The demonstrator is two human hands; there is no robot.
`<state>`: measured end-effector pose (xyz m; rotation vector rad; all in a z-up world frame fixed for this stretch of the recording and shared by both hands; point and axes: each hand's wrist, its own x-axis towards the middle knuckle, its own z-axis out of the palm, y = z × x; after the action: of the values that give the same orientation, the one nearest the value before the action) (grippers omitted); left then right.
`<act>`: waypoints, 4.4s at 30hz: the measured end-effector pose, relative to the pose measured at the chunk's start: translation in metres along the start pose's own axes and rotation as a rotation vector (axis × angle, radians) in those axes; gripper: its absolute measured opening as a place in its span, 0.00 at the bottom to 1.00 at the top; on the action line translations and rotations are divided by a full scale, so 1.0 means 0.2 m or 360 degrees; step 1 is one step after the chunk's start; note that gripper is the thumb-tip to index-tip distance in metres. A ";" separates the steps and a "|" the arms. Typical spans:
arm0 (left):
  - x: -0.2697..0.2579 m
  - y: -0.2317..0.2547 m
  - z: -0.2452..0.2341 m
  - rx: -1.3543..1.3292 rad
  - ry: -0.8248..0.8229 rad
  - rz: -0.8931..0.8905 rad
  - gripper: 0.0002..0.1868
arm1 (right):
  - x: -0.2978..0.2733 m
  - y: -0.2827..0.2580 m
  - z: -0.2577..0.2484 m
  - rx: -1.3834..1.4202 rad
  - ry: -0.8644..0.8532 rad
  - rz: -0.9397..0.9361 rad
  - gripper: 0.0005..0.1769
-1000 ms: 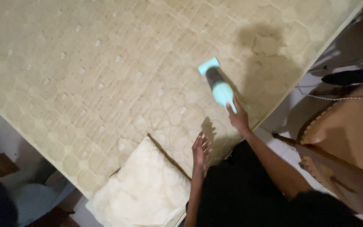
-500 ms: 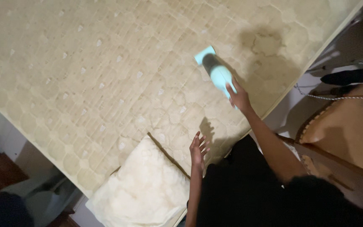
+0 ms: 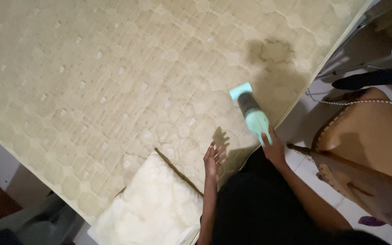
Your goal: The person uses a handheld vacuum cleaner to clean the surface of a mattress. They move the vacuum back and forth in a systematic pattern across the mattress, covering different sections from the edge to the center.
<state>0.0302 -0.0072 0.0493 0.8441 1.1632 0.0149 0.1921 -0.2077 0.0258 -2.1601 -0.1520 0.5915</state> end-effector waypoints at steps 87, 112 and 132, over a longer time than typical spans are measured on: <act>0.08 -0.17 0.58 0.0385 -0.0013 0.0171 0.24 | -0.22 -0.27 -0.46 -0.0108 -0.1168 0.0065 0.36; 0.10 -0.34 0.48 0.0514 0.0346 0.0207 0.35 | 0.15 0.06 -0.38 0.0165 -0.1456 -0.0235 0.31; 0.02 -0.52 0.44 0.0134 0.0330 0.0110 0.27 | 0.26 0.02 -0.13 -0.0008 -0.1442 0.0364 0.32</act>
<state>0.0611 -0.1296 -0.0040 0.9741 1.3357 0.1131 0.2496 -0.2122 0.0181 -1.7723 -0.3889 1.6681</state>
